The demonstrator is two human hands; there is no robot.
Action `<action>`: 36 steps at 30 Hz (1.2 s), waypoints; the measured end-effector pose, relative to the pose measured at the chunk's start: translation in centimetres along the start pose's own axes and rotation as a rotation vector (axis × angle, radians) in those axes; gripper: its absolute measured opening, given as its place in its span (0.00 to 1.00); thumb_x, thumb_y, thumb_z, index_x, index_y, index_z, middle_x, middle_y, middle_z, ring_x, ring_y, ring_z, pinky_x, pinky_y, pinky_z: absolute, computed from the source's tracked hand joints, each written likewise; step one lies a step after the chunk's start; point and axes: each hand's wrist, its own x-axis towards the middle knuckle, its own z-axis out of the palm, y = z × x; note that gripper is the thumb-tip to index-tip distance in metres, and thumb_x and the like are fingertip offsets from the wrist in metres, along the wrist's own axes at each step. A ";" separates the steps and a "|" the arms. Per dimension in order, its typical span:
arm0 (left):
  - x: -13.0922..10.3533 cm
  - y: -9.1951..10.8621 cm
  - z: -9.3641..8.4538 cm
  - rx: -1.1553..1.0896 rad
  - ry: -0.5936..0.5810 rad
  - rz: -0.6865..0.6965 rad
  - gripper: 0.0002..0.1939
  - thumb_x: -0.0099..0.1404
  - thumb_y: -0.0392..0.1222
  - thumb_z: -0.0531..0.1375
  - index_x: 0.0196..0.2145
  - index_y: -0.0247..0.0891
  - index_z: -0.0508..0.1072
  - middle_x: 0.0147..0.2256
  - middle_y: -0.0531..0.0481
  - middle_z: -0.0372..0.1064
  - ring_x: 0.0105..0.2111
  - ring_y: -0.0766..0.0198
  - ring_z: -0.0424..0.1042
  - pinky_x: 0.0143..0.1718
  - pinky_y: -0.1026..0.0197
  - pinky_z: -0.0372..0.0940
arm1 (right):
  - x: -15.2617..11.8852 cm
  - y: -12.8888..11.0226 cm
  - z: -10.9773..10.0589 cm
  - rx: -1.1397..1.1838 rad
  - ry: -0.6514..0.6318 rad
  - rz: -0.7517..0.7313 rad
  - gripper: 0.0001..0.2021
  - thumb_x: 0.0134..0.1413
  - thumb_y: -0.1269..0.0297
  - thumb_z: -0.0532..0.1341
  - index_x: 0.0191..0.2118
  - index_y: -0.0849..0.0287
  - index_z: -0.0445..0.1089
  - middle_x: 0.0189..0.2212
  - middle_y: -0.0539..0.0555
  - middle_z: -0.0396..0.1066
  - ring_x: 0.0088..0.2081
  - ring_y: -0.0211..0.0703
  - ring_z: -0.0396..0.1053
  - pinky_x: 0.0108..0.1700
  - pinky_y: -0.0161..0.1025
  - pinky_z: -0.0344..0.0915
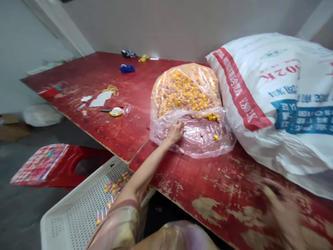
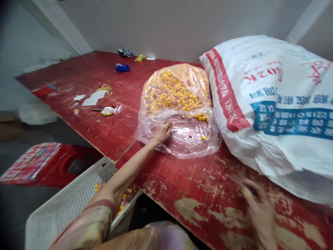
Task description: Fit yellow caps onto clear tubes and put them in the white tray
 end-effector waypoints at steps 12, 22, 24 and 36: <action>-14.4 5.6 5.1 -0.640 -0.703 0.099 0.29 0.61 0.45 0.59 0.60 0.36 0.62 0.36 0.50 0.68 0.35 0.65 0.66 0.42 0.61 0.61 | -2.3 -5.9 6.1 0.200 -0.545 -0.216 0.14 0.57 0.57 0.58 0.45 0.58 0.68 0.42 0.54 0.68 0.42 0.43 0.67 0.44 0.39 0.65; -16.4 5.9 5.7 -1.342 -0.715 -0.470 0.35 0.48 0.53 0.69 0.52 0.43 0.67 0.47 0.45 0.66 0.45 0.62 0.67 0.46 0.59 0.61 | -6.0 -5.6 7.9 0.378 -0.713 -0.133 0.13 0.55 0.57 0.61 0.44 0.56 0.66 0.40 0.53 0.69 0.38 0.41 0.69 0.39 0.37 0.68; -16.7 6.8 6.1 -1.397 -0.676 -0.607 0.32 0.55 0.66 0.58 0.48 0.39 0.68 0.45 0.43 0.68 0.42 0.62 0.69 0.42 0.60 0.63 | -7.1 -5.8 8.6 0.320 -0.709 -0.288 0.10 0.57 0.60 0.59 0.44 0.55 0.65 0.41 0.54 0.68 0.42 0.43 0.68 0.44 0.40 0.67; -19.8 5.0 1.2 -0.550 -0.470 -0.572 0.35 0.59 0.71 0.45 0.25 0.34 0.71 0.16 0.52 0.60 0.17 0.69 0.59 0.18 0.67 0.52 | -8.6 -8.3 10.1 -0.072 -0.597 -1.001 0.17 0.59 0.66 0.55 0.54 0.55 0.60 0.49 0.60 0.64 0.49 0.52 0.63 0.48 0.53 0.63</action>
